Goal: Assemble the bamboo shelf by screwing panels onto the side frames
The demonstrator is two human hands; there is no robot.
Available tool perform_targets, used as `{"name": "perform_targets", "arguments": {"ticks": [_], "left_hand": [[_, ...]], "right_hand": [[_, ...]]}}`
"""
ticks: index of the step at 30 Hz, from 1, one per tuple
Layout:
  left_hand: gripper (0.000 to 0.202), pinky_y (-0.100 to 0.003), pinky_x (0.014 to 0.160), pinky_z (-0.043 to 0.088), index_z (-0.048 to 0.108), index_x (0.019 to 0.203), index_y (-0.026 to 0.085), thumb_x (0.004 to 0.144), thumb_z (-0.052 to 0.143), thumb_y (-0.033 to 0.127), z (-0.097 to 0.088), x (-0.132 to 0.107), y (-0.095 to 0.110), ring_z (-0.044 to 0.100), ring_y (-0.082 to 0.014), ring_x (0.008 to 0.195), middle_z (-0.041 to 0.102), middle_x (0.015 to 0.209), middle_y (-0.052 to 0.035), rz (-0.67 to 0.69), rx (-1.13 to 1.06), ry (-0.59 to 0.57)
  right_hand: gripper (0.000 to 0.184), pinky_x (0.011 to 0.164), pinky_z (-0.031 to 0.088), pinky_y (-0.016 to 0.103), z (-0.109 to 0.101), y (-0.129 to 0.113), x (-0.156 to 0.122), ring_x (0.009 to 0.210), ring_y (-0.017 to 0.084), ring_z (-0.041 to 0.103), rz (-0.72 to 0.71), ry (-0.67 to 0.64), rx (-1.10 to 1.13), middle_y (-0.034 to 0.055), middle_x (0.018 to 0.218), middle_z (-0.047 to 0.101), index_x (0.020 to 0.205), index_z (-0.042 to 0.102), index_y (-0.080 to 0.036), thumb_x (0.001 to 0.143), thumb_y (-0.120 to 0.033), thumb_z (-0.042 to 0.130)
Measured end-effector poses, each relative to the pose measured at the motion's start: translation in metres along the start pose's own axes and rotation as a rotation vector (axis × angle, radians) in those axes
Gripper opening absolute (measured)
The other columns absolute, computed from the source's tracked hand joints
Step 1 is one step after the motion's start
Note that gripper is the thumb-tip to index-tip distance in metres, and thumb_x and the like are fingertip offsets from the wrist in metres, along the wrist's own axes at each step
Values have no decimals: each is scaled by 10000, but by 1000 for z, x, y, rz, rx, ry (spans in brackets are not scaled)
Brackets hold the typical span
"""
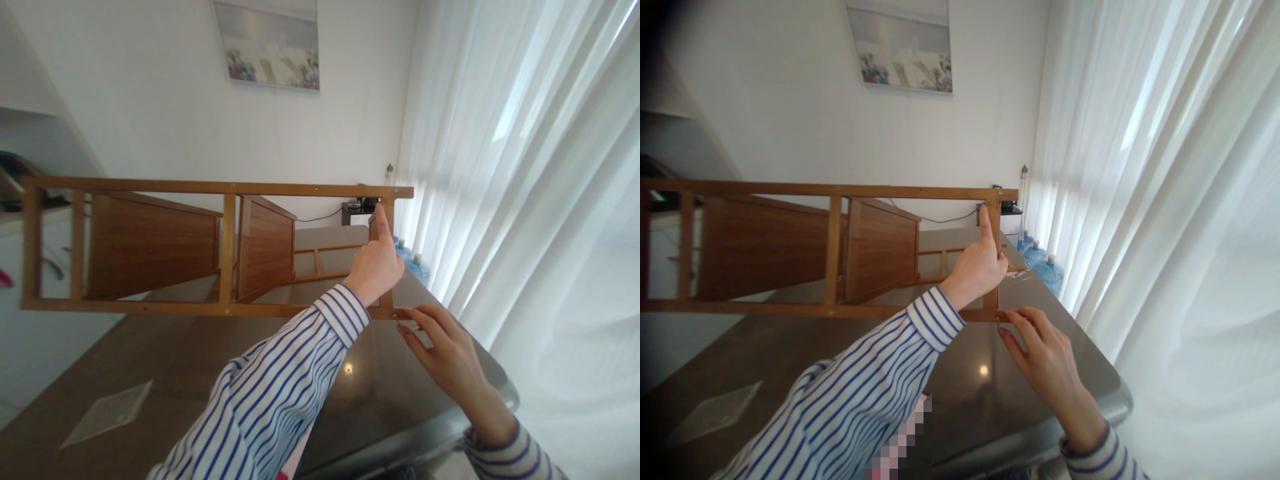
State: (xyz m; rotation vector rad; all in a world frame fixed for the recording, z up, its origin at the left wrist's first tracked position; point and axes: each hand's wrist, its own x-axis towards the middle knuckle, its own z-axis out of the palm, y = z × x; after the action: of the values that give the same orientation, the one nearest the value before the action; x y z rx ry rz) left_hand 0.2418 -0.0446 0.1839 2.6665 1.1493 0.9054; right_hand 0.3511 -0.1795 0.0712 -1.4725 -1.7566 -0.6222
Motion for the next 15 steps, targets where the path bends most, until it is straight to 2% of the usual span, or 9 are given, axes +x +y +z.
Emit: {"name": "perform_targets", "arguments": {"ticks": [4,8,15], "left_hand": [[951,-347,697,460,-283,1447,54,889,465,236,2,0,-2,684,-254,773,719,886,-147,7,5,15],[945,-342,714,462,-286,1446,59,894,459,237,3,0,-3,685,-247,783,719,911,-149,6,12,19],[959,-334,665,459,-270,1455,57,890,474,277,1,-1,-2,684,-262,759,720,876,-144,-8,30,34]], "right_hand": [[381,679,599,347,-1,8,3,870,215,693,46,-97,-63,148,1225,614,1280,553,-193,935,-352,524],[335,776,584,342,1,11,14,924,212,695,-57,-187,-24,104,1163,670,1271,566,-221,958,-310,485],[291,729,571,336,4,12,20,876,207,696,-140,-208,-20,105,1074,706,1229,575,-180,975,-276,469]]}}
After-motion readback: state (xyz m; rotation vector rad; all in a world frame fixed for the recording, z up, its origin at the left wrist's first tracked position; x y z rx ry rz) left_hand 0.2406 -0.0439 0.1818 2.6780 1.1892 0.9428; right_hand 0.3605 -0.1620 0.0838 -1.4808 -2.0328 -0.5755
